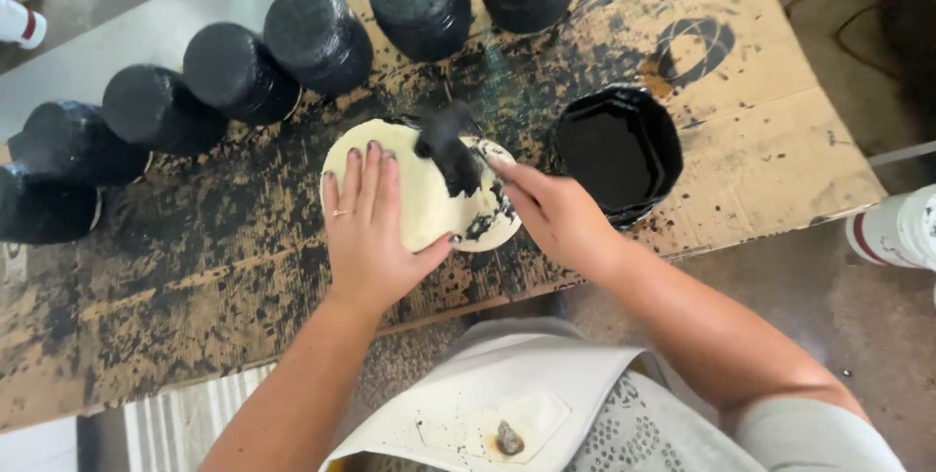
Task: Applying a black wax coating to cheese wheels using a brush at a workbench
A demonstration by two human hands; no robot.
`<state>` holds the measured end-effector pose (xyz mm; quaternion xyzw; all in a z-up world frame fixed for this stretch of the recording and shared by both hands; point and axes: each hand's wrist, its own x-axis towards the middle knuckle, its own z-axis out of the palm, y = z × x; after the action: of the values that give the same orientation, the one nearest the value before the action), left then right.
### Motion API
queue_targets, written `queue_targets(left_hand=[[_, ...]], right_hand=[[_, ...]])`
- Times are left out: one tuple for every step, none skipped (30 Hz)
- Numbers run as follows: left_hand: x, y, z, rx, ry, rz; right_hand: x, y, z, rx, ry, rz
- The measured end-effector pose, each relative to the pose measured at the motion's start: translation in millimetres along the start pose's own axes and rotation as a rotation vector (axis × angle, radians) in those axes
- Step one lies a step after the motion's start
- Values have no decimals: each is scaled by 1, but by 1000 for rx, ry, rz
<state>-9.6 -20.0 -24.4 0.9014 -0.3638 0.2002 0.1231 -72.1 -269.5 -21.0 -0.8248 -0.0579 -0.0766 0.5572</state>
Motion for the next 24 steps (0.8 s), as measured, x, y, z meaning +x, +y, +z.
queue_targets(left_hand=[[8,3,1,-3,10,9],[17,5,2,-5,-30,15],[22,10,2,-9,-82,18],[26,14,2,-15,-83,23],[30,16,1,0,-125,-8],[35,19,0,15,-167,-40],[38,23,-3,13,-169,-36],[42,27,-5,-3,-230,-134],[44,32,-7,-21,-292,-237],[46,34,-4,-24,-296,-239],[48,38,-2,-4,-311,-267],[49,42,1,15,-326,-296],[49,45,1,16,-328,-293],[50,48,1,-17,-320,-292],[51,52,1,-49,-309,-290],[52,55,-3,-47,-309,-286],[54,57,-7,-76,-358,-324],[56,59,-11,-106,-406,-362],[55,57,-14,-101,-401,-357],[56,55,-17,-121,-426,-360],[53,54,-20,-145,-456,-371],[53,53,-24,-142,-455,-374],[54,51,-28,-154,-482,-373],[55,50,-31,-166,-510,-373]], right_hand=[[9,11,3,-9,9,-5],[18,23,6,29,18,7],[24,34,10,73,23,28],[16,29,5,70,29,33],[11,24,2,93,45,72],[5,19,-1,117,61,110],[-16,16,0,117,65,112],[-37,13,1,93,73,194],[-59,9,2,67,76,278],[-64,16,5,66,74,282],[-71,23,8,88,73,285],[-79,30,10,109,72,287],[-67,33,9,111,74,289],[-56,35,8,44,107,228],[-44,37,6,-24,140,164],[-33,40,9,-22,143,163],[-21,43,11,-52,170,125],[-9,46,14,-83,196,87],[-12,39,12,-81,202,81],[-16,32,9,-82,187,47],[-21,25,8,-83,163,17],[-35,20,8,-81,161,15],[-48,16,7,-77,124,60],[-60,12,6,-73,87,106]])
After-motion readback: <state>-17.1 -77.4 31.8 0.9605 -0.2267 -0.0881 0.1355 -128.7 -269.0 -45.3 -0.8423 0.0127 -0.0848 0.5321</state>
